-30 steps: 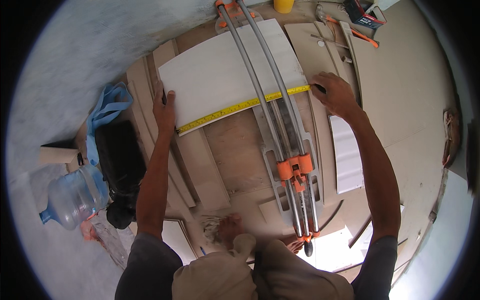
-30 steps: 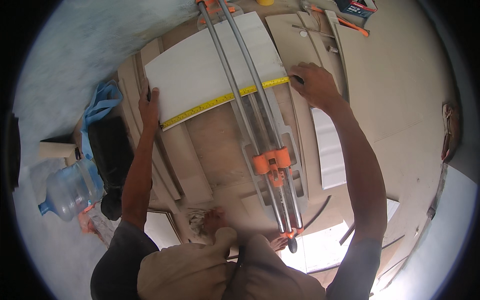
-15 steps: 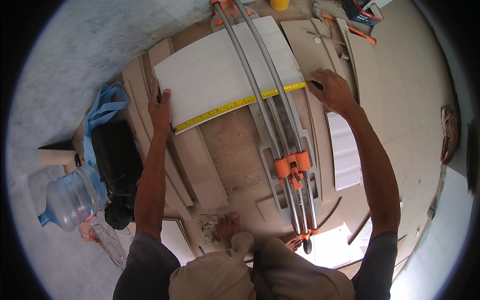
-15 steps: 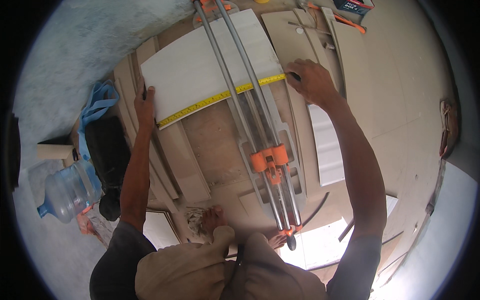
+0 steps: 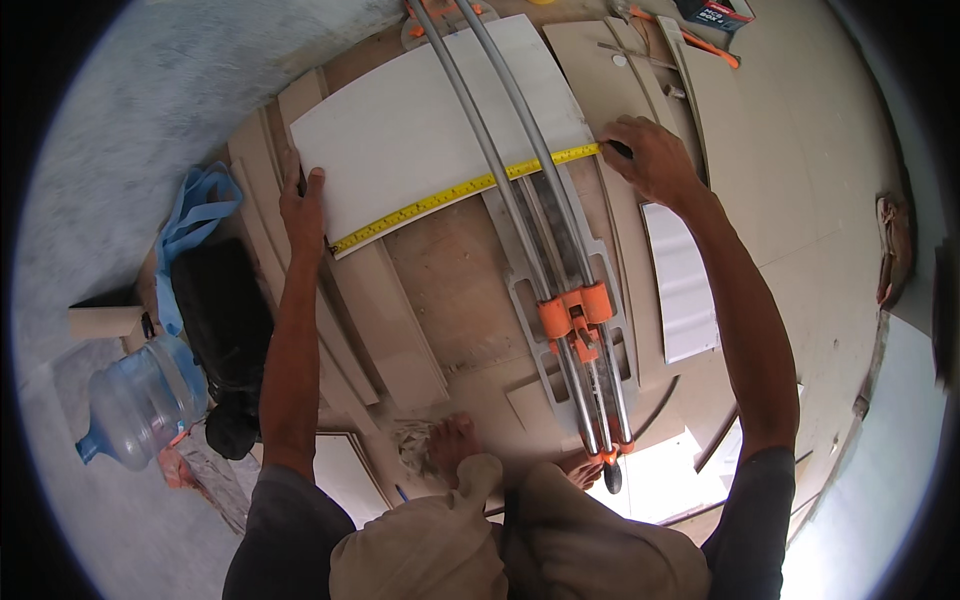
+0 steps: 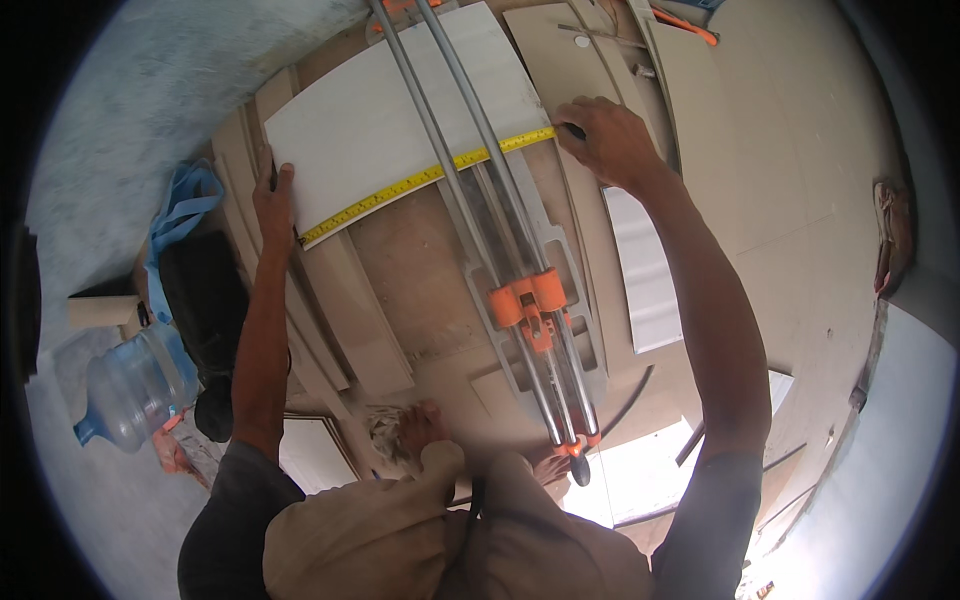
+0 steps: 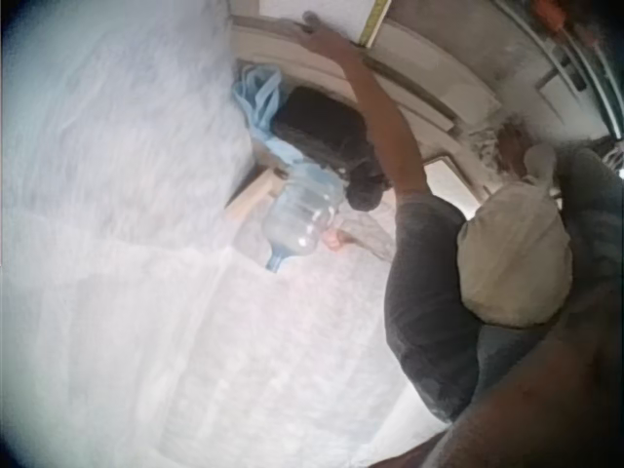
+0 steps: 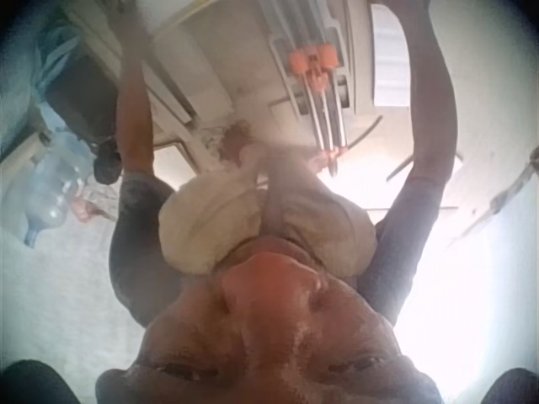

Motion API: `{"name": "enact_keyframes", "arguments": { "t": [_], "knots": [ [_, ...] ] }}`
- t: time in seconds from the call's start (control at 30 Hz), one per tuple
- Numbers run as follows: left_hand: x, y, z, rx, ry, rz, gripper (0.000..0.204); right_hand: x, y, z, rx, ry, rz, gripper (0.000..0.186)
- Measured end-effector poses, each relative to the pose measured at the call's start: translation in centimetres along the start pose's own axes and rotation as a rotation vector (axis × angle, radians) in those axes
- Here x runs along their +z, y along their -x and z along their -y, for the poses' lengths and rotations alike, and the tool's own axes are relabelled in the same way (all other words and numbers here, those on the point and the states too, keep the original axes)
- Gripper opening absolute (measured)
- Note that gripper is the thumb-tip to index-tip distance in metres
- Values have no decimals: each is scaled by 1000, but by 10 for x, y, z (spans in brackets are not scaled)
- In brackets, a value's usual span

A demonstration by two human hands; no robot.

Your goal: The person measures and marks white rectangular tiles with a tape measure and pen, then uses a manual tile cutter to score and snap them into smaller pieces. The person wipes the tiles with a cloth between steps and stacks the cut pieces on the floor.

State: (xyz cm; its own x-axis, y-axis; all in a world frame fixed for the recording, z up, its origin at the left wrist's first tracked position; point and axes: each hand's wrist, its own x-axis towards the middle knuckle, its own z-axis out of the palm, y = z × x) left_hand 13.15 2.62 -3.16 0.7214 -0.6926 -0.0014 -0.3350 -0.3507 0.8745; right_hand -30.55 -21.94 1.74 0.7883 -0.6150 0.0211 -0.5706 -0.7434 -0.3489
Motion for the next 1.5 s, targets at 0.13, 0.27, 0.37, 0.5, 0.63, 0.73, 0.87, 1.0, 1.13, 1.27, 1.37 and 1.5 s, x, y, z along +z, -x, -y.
{"name": "enact_keyframes", "arguments": {
  "t": [0.13,0.27,0.37,0.5,0.63,0.73,0.87,1.0,1.13,1.27,1.37,1.5],
  "knots": [
    [-6,-3,10,73,-6,4,65,-3,-3,4,41,-17,64,21],
    [-4,-3,9,77,-46,-15,64,-2,-3,4,59,-20,68,21],
    [-7,-4,4,175,-315,-45,71,0,-5,6,55,-14,55,19],
    [22,47,-57,650,-625,144,102,-4,1,3,79,-5,51,18],
    [58,78,-73,706,-728,367,112,-5,-4,7,77,-18,74,18],
    [71,76,-65,656,-678,347,108,-3,-4,6,60,-27,48,17],
    [74,73,-63,632,-626,331,105,-3,-4,3,46,-8,51,17],
    [76,74,-64,606,-623,319,106,-2,-4,2,48,5,60,18],
    [76,76,-63,618,-642,295,100,-4,-4,2,58,-8,79,19],
    [73,78,-60,624,-674,267,90,-5,-5,3,60,-15,93,20],
    [73,80,-58,638,-699,245,82,-5,-5,3,59,-21,88,20],
    [74,80,-54,670,-695,225,77,-5,-5,2,58,-21,83,19]
  ]
}}
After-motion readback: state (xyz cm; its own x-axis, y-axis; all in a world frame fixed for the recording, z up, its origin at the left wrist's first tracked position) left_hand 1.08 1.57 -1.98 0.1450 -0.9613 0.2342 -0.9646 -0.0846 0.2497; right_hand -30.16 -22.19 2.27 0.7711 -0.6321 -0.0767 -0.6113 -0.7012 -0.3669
